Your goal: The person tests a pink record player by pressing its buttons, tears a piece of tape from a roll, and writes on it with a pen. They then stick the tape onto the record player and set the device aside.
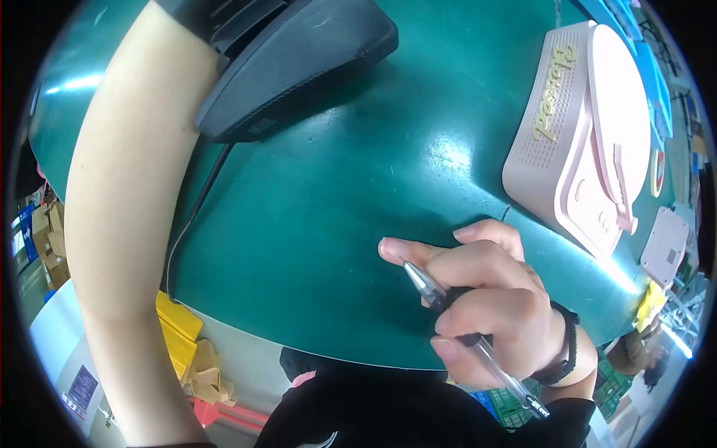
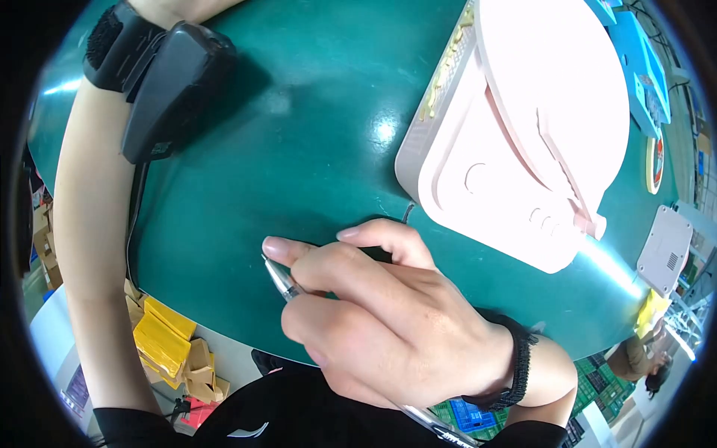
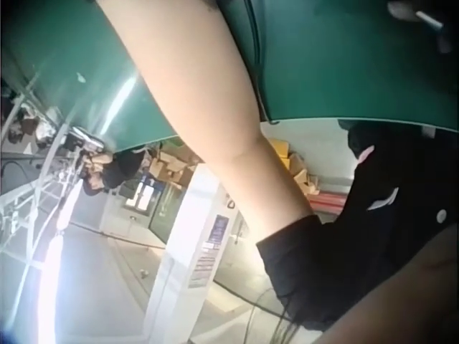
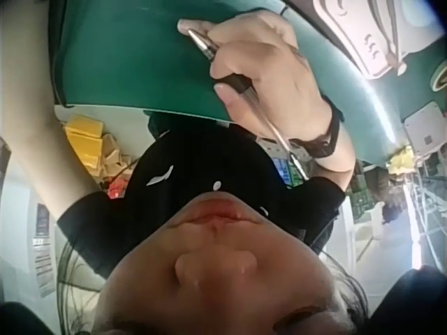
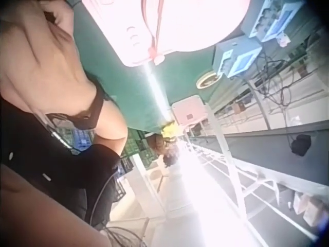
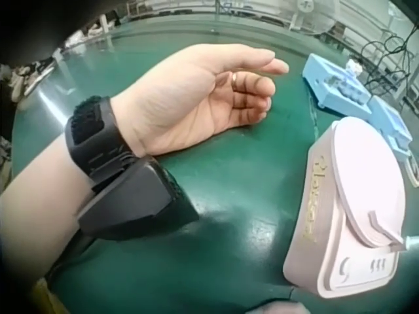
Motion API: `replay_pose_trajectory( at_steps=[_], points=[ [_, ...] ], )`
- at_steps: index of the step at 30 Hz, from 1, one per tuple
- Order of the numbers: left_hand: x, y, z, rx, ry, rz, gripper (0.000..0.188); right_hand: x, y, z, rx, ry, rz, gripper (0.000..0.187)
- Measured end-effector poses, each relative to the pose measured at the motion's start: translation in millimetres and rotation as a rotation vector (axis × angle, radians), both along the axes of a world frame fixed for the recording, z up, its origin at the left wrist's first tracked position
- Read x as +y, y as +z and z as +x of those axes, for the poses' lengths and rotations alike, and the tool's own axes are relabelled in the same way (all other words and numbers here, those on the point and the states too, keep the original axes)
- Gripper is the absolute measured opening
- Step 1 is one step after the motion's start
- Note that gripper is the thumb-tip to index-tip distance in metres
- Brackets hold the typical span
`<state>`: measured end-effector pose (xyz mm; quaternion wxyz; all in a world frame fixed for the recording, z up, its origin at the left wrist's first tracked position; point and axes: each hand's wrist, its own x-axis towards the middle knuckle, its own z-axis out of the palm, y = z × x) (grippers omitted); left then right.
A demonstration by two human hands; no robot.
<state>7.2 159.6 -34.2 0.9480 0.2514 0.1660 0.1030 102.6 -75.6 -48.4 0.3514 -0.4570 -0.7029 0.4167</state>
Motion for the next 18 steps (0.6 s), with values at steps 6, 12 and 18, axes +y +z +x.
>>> replay_pose_trajectory(
  at_steps=[6, 12, 18],
  points=[
    [2, -2, 0, 0.159, 0.100, 0.301, 0.021, 1, 7, 4, -0.139, 0.052, 0.004, 0.012],
    [12, -30, 10, -0.163, 0.110, 0.701, 0.021, -10, 12, 11, 0.247, -0.093, -0.231, 0.016],
    [12, -29, 8, -0.161, 0.088, 0.665, 0.020, -5, -2, 4, 0.234, -0.120, -0.131, 0.019]
  ],
)
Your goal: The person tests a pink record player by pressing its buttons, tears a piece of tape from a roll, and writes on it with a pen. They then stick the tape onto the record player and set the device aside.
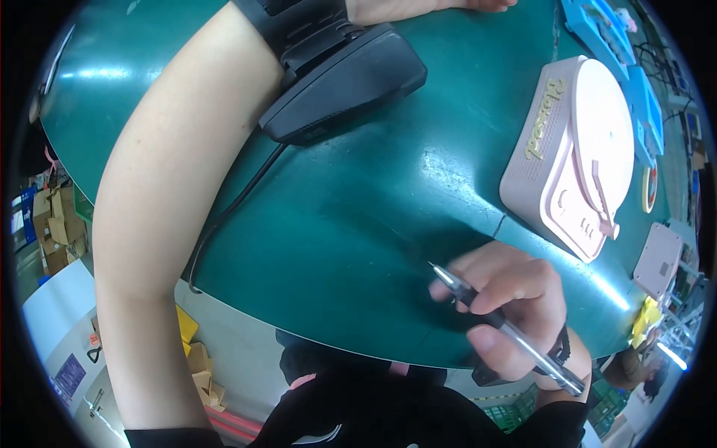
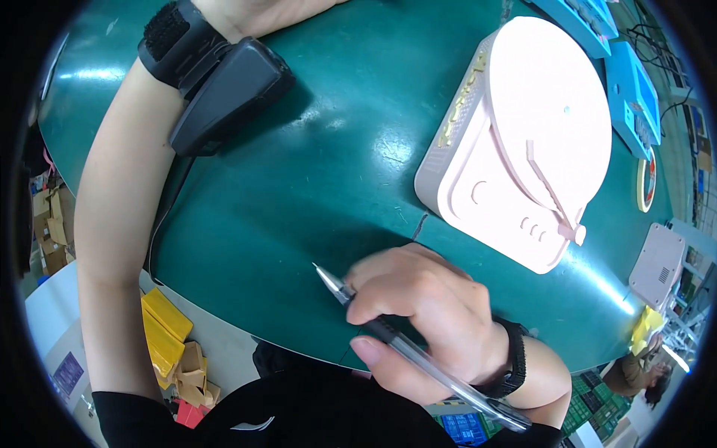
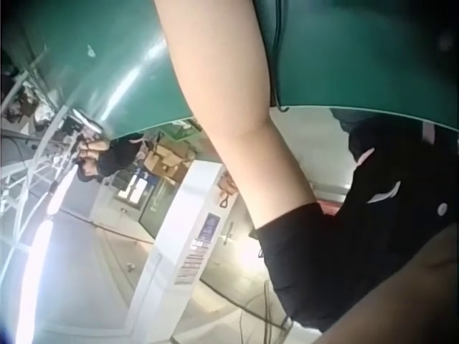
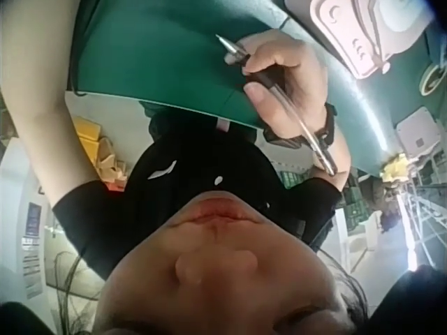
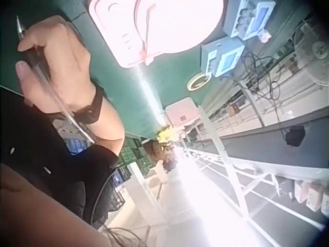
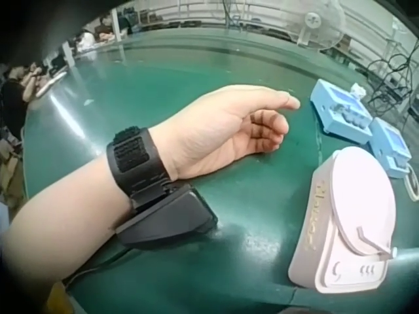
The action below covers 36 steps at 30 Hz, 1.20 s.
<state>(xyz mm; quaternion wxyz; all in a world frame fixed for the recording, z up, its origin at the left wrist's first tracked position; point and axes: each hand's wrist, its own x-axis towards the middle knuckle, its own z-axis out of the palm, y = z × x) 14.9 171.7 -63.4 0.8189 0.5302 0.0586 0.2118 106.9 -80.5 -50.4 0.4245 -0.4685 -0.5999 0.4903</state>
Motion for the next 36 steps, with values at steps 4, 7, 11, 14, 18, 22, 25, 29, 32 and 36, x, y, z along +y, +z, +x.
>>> replay_pose_trajectory(
  at_steps=[4, 7, 11, 14, 18, 22, 25, 29, 32, 36],
  points=[
    [1, 3, -5, 0.006, 0.002, -0.022, 0.019, 7, -3, -4, -0.120, -0.019, 0.263, 0.017],
    [2, 4, -6, 0.007, 0.001, -0.051, 0.019, 6, 14, 8, -0.127, 0.160, 0.046, 0.017],
    [0, 7, -11, 0.011, 0.004, -0.085, 0.019, 2, 15, 0, -0.127, 0.071, -0.015, 0.014],
    [-3, 5, -9, 0.025, 0.007, -0.118, 0.019, 0, 15, -2, -0.173, 0.141, -0.005, 0.016],
    [-1, 2, -1, 0.015, 0.004, -0.122, 0.019, 6, 14, 4, -0.278, 0.271, 0.134, 0.019],
    [0, 0, 0, 0.017, 0.004, -0.128, 0.019, 8, 16, 1, -0.373, 0.280, 0.182, 0.027],
    [-1, -1, 1, 0.019, 0.013, -0.133, 0.018, 7, 15, -4, -0.454, 0.269, 0.192, 0.029],
    [-1, -2, 2, 0.016, 0.025, -0.136, 0.018, 7, 14, -7, -0.588, 0.299, 0.235, 0.035],
    [0, -2, 3, 0.017, 0.022, -0.141, 0.017, 8, 15, -7, -0.652, 0.341, 0.228, 0.038],
    [0, -1, 3, 0.046, 0.010, -0.145, 0.017, 8, 16, -7, -0.634, 0.348, 0.208, 0.037]
  ],
)
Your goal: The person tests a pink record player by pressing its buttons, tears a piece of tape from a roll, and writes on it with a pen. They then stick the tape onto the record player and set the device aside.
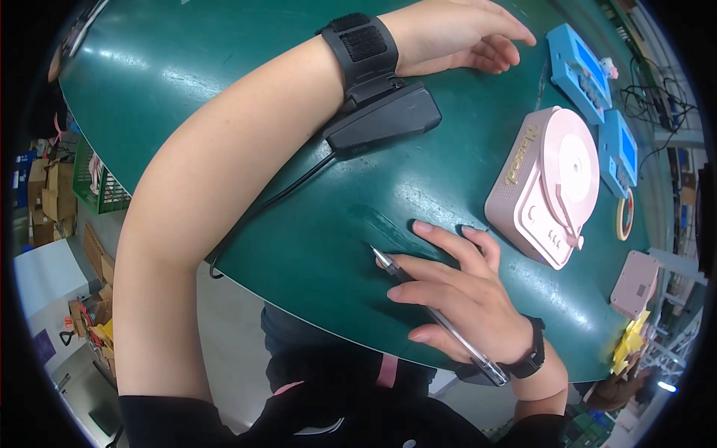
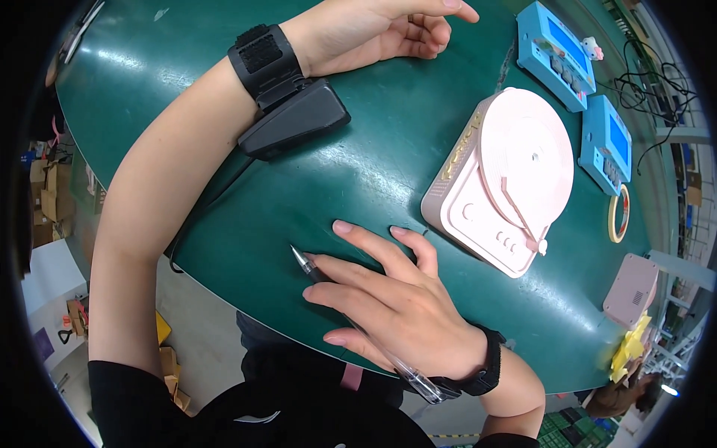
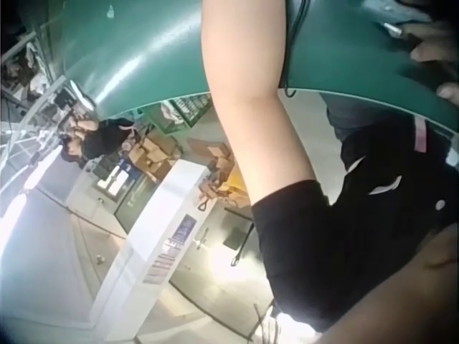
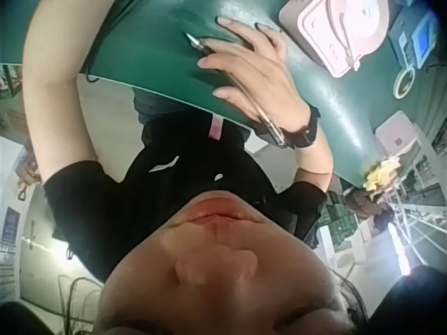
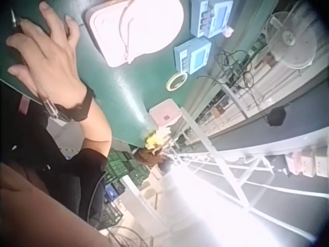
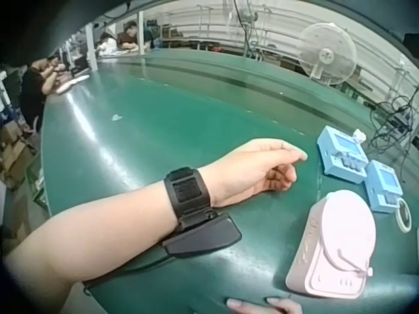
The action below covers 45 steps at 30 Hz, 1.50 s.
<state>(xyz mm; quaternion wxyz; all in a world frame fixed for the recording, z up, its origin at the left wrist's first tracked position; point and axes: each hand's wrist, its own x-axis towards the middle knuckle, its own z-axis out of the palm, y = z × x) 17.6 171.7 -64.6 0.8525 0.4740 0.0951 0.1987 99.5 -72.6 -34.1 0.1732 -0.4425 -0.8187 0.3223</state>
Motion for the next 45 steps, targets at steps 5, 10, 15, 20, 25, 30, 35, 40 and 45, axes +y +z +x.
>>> replay_pose_trajectory(
  at_steps=[5, 10, 15, 20, 25, 30, 35, 40, 45],
  points=[
    [-1, 0, 1, 0.007, 0.009, 0.016, 0.018, 0, 2, -2, -0.017, -0.015, -0.008, 0.036],
    [-1, 2, 0, 0.007, 0.010, 0.029, 0.018, 0, 6, -3, 0.030, -0.032, -0.039, 0.033],
    [-1, -1, -1, -0.002, -0.016, 0.021, 0.018, -2, 5, -2, 0.029, -0.034, -0.065, 0.036],
    [-7, 0, 0, 0.029, 0.059, 0.179, 0.026, 1, 6, -1, 0.046, -0.010, 0.000, 0.038],
    [-10, 15, 0, 0.066, 0.079, 0.125, 0.025, 3, 7, -7, 0.103, -0.032, -0.055, 0.039],
    [-9, 14, 0, 0.061, 0.084, 0.140, 0.023, 3, 4, -8, 0.103, -0.042, -0.046, 0.039],
    [-8, 3, 0, 0.028, 0.085, 0.201, 0.027, -1, 0, -8, 0.120, -0.084, -0.059, 0.038],
    [-5, -1, 0, 0.055, 0.127, 0.299, 0.027, 4, 2, -10, 0.163, -0.085, -0.027, 0.038],
    [-3, -5, 5, 0.045, 0.129, 0.299, 0.029, 7, 6, -10, 0.150, -0.076, -0.048, 0.039]
  ],
)
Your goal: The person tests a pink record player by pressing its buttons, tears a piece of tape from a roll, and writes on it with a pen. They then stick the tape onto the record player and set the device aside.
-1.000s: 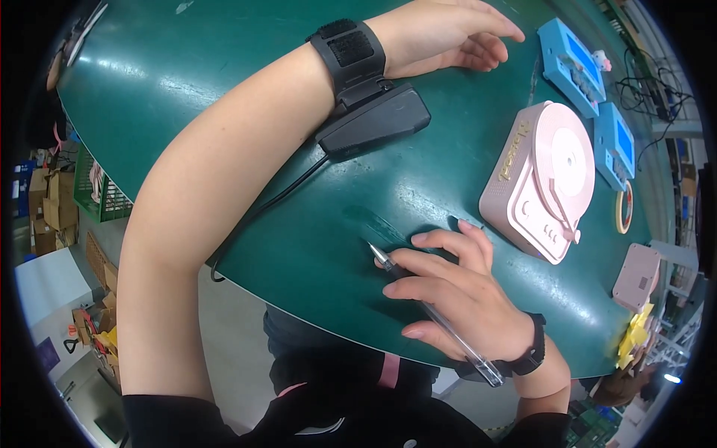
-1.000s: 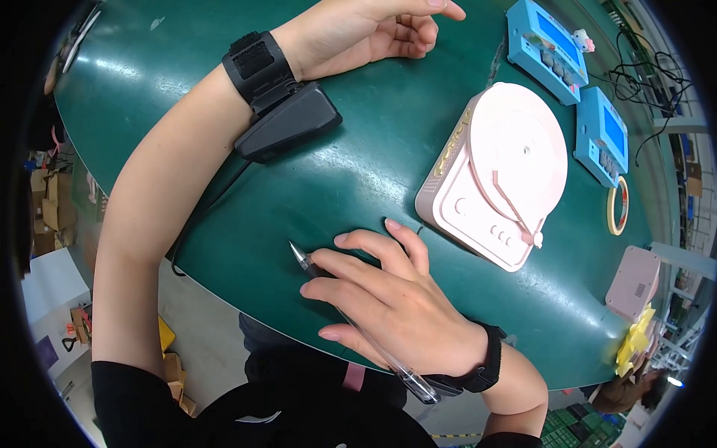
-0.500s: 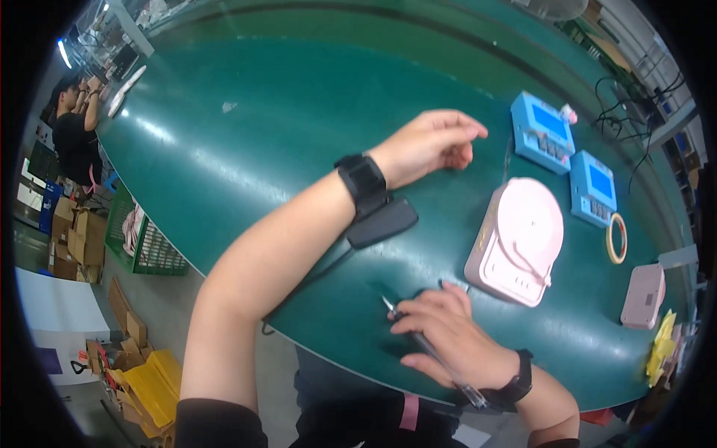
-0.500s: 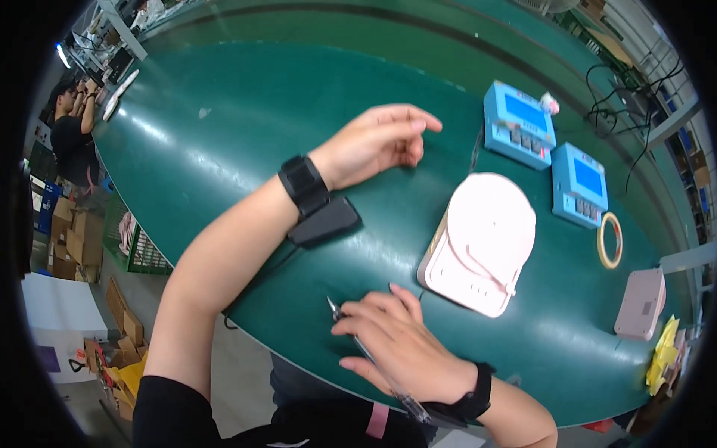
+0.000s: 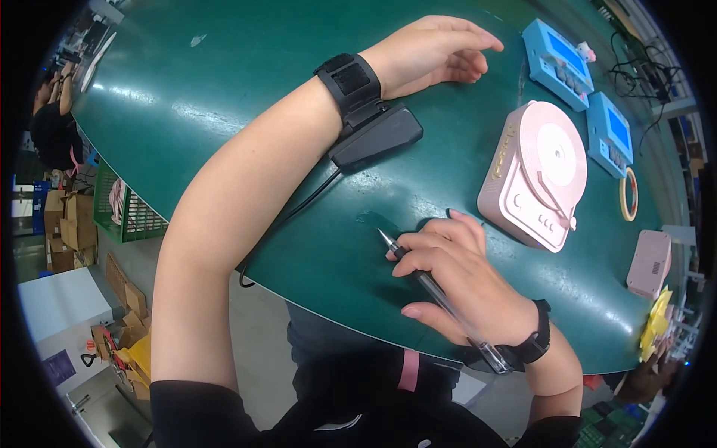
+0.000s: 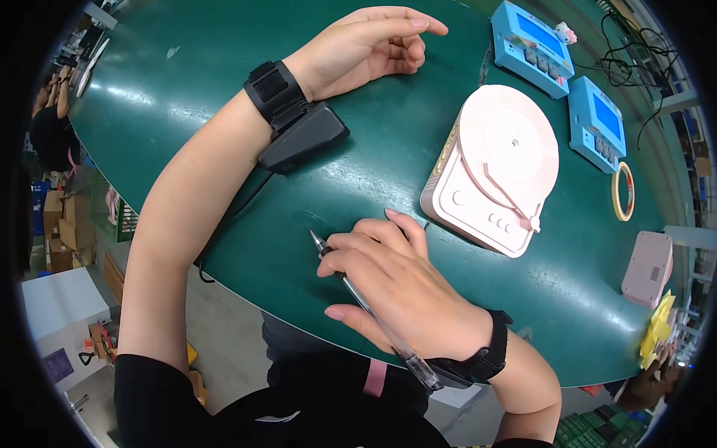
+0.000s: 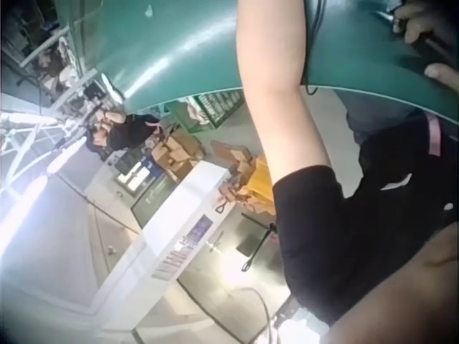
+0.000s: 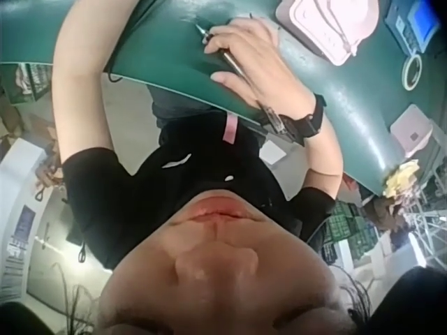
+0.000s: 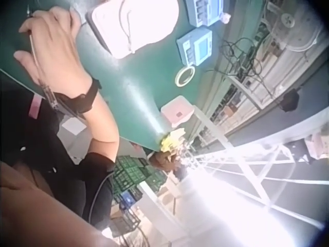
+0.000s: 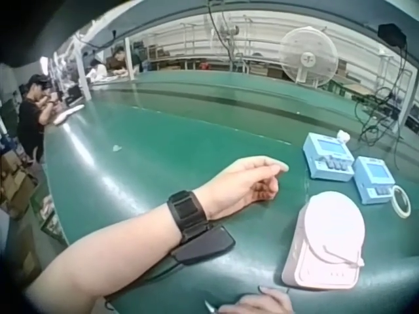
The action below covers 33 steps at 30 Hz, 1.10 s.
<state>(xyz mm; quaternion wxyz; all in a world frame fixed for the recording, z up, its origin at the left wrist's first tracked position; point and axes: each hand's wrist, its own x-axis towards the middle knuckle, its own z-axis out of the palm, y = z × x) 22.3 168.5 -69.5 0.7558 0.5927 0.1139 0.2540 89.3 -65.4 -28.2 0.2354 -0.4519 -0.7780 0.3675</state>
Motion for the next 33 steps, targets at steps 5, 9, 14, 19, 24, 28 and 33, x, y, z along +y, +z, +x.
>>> replay_pose_trajectory(
  at_steps=[5, 9, 14, 19, 24, 28, 33],
  points=[
    [0, -2, 2, 0.011, 0.013, 0.021, 0.028, -10, -7, -1, 0.034, 0.047, -0.074, 0.038],
    [1, -1, 1, 0.009, 0.002, 0.009, 0.027, -10, -23, 0, 0.394, -0.212, -0.091, 0.036],
    [-1, -1, 2, 0.019, 0.033, 0.047, 0.027, -9, -27, 9, 0.311, -0.187, -0.034, 0.036],
    [-2, 0, 2, 0.023, 0.037, 0.037, 0.027, -7, -25, 4, 0.252, -0.170, 0.042, 0.031],
    [-6, 5, -3, 0.024, 0.041, 0.044, 0.028, -4, -23, 4, 0.122, -0.074, 0.096, 0.035],
    [-6, 10, -6, 0.019, -0.021, -0.023, 0.030, -3, -18, 7, 0.095, -0.034, 0.120, 0.034],
    [-3, 15, -7, -0.004, -0.108, -0.052, 0.028, -6, -18, 3, 0.134, -0.064, 0.048, 0.037]
  ],
)
